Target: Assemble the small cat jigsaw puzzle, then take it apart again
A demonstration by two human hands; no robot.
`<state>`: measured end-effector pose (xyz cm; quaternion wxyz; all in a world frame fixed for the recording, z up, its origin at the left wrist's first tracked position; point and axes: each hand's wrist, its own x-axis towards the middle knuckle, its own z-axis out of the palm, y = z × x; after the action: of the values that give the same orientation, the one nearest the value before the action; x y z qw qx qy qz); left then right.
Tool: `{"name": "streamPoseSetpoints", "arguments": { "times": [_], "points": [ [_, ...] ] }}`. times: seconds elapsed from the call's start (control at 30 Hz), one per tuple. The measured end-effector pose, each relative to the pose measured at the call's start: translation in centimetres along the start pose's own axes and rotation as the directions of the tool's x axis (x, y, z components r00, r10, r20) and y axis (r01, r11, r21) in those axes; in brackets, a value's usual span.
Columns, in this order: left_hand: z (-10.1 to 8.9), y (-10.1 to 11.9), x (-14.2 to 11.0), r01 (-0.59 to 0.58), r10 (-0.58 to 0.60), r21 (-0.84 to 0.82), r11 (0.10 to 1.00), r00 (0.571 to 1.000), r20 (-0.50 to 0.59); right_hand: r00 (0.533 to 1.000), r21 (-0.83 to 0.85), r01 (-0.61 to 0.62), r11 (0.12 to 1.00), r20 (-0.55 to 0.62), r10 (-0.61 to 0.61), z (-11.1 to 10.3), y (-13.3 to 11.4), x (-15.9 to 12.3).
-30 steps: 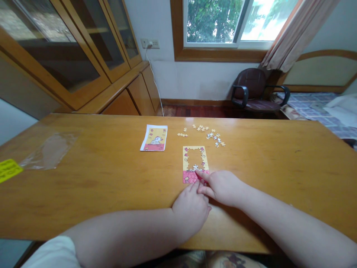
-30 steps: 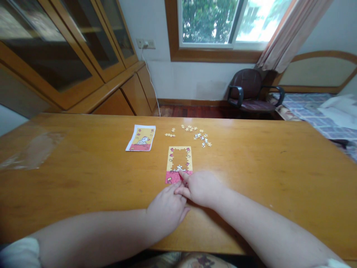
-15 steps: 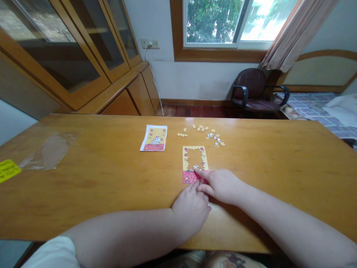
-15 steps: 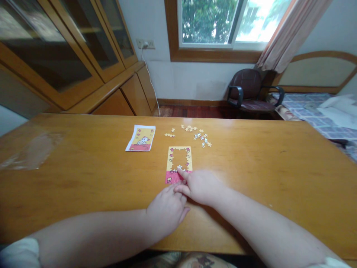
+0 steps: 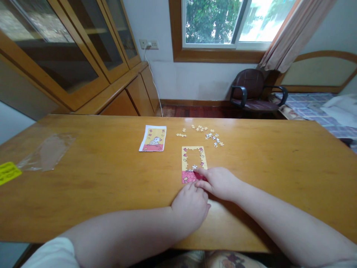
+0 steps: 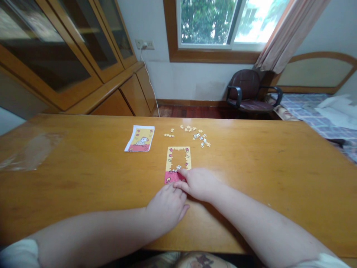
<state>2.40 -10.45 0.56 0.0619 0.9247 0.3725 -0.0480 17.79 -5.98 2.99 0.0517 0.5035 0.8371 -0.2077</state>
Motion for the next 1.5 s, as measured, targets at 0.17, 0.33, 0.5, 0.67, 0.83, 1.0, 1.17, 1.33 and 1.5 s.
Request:
{"name": "streamPoseSetpoints", "arguments": {
  "times": [0.17, 0.33, 0.5, 0.67, 0.83, 1.0, 1.17, 1.33, 1.5],
  "points": [
    [-0.4, -0.4, 0.2, -0.006, 0.006, 0.008, 1.0, 0.999, -0.05, 0.973, 0.037, -0.139, 0.99, -0.182, 0.143, -1.2, 2.1, 0.8],
    [-0.6, -0.6, 0.4, -0.006, 0.006, -0.013, 1.0, 0.999, -0.035, 0.844, -0.075, -0.345, 0.936, -0.462, 0.273, -1.6, 7.7, 2.4],
    [-0.8, -0.9, 0.7, -0.006, 0.004, -0.056, 0.998, 0.999, -0.037, 0.786, -0.11, -0.334, 0.936, -0.581, 0.212, 0.0, 10.7, 4.3],
    [-0.7, -1.0, 0.8, -0.003, 0.001, -0.04, 0.999, 0.998, -0.056, 0.79, -0.144, -0.421, 0.896, -0.544, 0.284, 1.6, 10.6, 5.9],
    [-0.7, -1.0, 0.9, 0.01, -0.013, -0.048, 0.999, 0.999, -0.048, 0.781, -0.111, -0.432, 0.895, -0.542, 0.31, 1.7, 10.7, 6.5],
    [-0.7, -1.1, 0.8, 0.009, -0.011, -0.038, 0.999, 0.999, -0.051, 0.732, -0.061, -0.426, 0.903, -0.61, 0.304, 0.8, 10.6, 7.8],
    [-0.6, -1.1, 0.8, 0.001, -0.003, -0.03, 1.0, 0.998, -0.068, 0.751, -0.062, -0.383, 0.922, -0.601, 0.272, 0.2, 10.9, 9.0],
    [-0.5, -1.1, 0.8, 0.009, -0.011, -0.035, 0.999, 0.998, -0.061, 0.723, -0.014, -0.328, 0.944, -0.647, 0.242, 0.8, 12.0, 9.6],
    [-0.4, -1.1, 0.8, 0.011, -0.014, -0.04, 0.999, 0.998, -0.069, 0.688, 0.033, -0.218, 0.975, -0.704, 0.178, 1.3, 13.1, 10.0]
  ]
}}
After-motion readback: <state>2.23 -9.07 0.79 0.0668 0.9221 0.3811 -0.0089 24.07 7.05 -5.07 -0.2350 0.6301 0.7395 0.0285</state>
